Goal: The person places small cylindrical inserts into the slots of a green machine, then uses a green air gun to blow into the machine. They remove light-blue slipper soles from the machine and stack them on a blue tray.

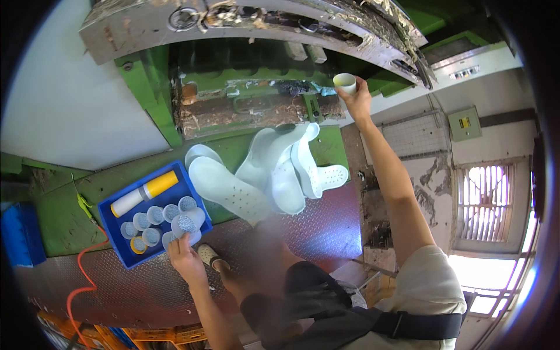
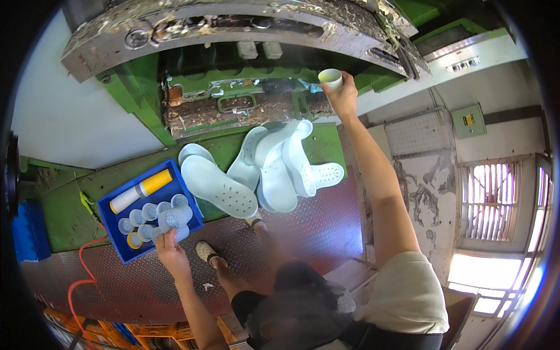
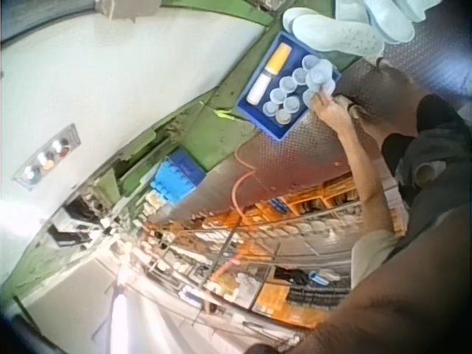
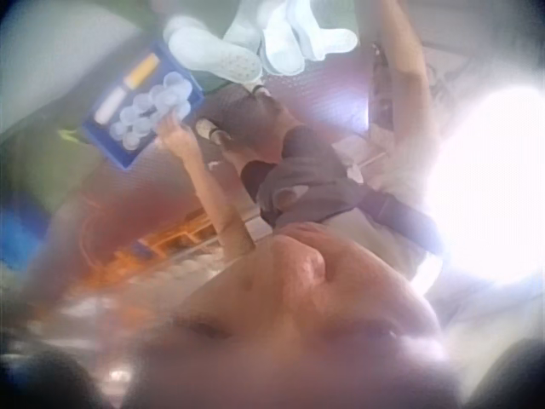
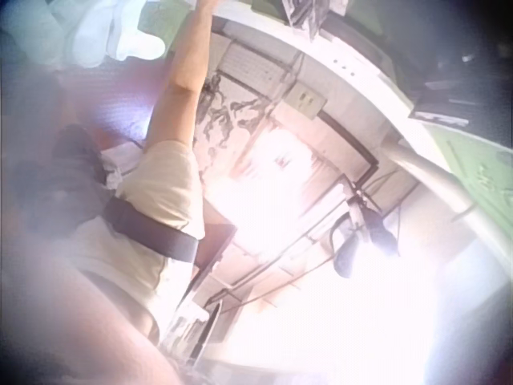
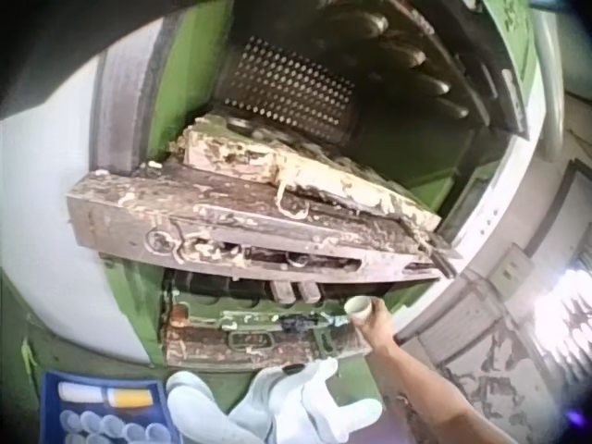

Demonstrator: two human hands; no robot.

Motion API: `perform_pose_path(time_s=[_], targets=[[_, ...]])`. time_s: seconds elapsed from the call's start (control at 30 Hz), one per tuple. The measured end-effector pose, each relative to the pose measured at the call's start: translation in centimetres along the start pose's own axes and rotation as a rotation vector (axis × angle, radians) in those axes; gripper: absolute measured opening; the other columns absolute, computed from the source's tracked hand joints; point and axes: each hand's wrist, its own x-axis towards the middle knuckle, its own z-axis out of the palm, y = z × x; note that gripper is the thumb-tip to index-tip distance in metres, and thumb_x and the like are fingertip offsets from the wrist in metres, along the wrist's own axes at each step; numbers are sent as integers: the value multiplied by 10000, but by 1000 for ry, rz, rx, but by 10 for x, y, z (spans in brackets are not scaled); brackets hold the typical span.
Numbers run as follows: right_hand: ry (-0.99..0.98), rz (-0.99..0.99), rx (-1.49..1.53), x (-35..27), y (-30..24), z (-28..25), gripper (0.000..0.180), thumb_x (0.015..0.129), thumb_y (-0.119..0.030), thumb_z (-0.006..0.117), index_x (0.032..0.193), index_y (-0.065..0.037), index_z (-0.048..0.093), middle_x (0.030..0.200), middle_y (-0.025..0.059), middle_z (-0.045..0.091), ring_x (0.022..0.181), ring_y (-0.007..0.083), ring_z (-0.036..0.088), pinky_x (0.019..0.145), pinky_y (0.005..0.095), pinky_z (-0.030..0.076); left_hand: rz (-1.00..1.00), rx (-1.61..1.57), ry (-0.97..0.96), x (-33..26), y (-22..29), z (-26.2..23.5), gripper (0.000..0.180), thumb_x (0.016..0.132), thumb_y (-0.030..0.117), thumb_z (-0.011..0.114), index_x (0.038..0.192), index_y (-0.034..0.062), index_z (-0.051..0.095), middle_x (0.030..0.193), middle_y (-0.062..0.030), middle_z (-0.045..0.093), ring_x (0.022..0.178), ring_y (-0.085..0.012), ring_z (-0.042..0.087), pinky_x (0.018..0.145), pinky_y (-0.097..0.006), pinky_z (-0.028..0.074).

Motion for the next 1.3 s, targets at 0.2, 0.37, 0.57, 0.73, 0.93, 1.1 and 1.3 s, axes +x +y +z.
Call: perform_pose_path(time_s=[0.2, 0.37, 0.57, 0.73, 0.93, 1.1, 1.3], targets=[[-406, -75, -644, 91, 53, 30, 584, 716, -373, 831, 1184, -89, 626, 1160, 198, 664, 1078, 367, 644, 891, 446, 535, -52, -71, 43, 0, 90, 39, 377, 724, -137, 609, 1050, 44, 657, 919, -153, 585, 888, -380, 582, 774, -487, 487], [-626, -92, -911, 114, 50, 49, 611, 726, -372, 789, 1269, -168, 597, 1234, 156, 651, 1177, 347, 614, 941, 459, 531, -55, -91, 4, 1, 137, 55, 359, 718, -130, 612, 1031, 42, 651, 904, -147, 586, 875, -371, 582, 769, -483, 485], [-396, -476, -927, 139, 58, 78, 480, 866, -273, 650, 1309, -103, 579, 1335, 183, 590, 1243, 378, 558, 1014, 492, 470, -60, -76, 0, 0, 160, 58, 357, 716, -122, 623, 1032, 40, 651, 868, -134, 591, 836, -351, 575, 730, -467, 479], [-83, -661, -538, 174, 82, 118, 402, 962, -225, 529, 1326, -59, 560, 1361, 210, 569, 1259, 422, 519, 1088, 495, 389, -85, -54, -19, 6, 167, 58, 337, 720, -110, 627, 1025, 33, 644, 859, -126, 589, 828, -347, 575, 729, -468, 476], [-85, -752, -540, 163, 51, 96, 414, 961, -243, 547, 1336, -66, 554, 1327, 227, 580, 1232, 427, 529, 1070, 493, 404, -38, -86, 5, 40, 194, 48, 254, 778, -105, 623, 988, 36, 647, 878, -148, 598, 833, -367, 597, 728, -463, 488], [-769, -768, 61, 27, -32, 16, 766, 706, -134, 864, 1379, -75, 502, 1324, 185, 596, 1130, 346, 636, 950, 449, 531, 112, -235, 86, 86, 235, 47, 326, 705, -108, 627, 1001, 29, 652, 867, -146, 594, 835, -353, 598, 738, -457, 497], [-1161, -308, 433, -45, -86, -36, 768, 723, -88, 876, 1379, -71, 477, 1371, 116, 566, 1270, 251, 555, 1098, 392, 434, 233, -304, -28, 115, 278, 55, 336, 688, -73, 624, 1010, 11, 667, 842, -138, 606, 827, -325, 627, 755, -424, 530]])
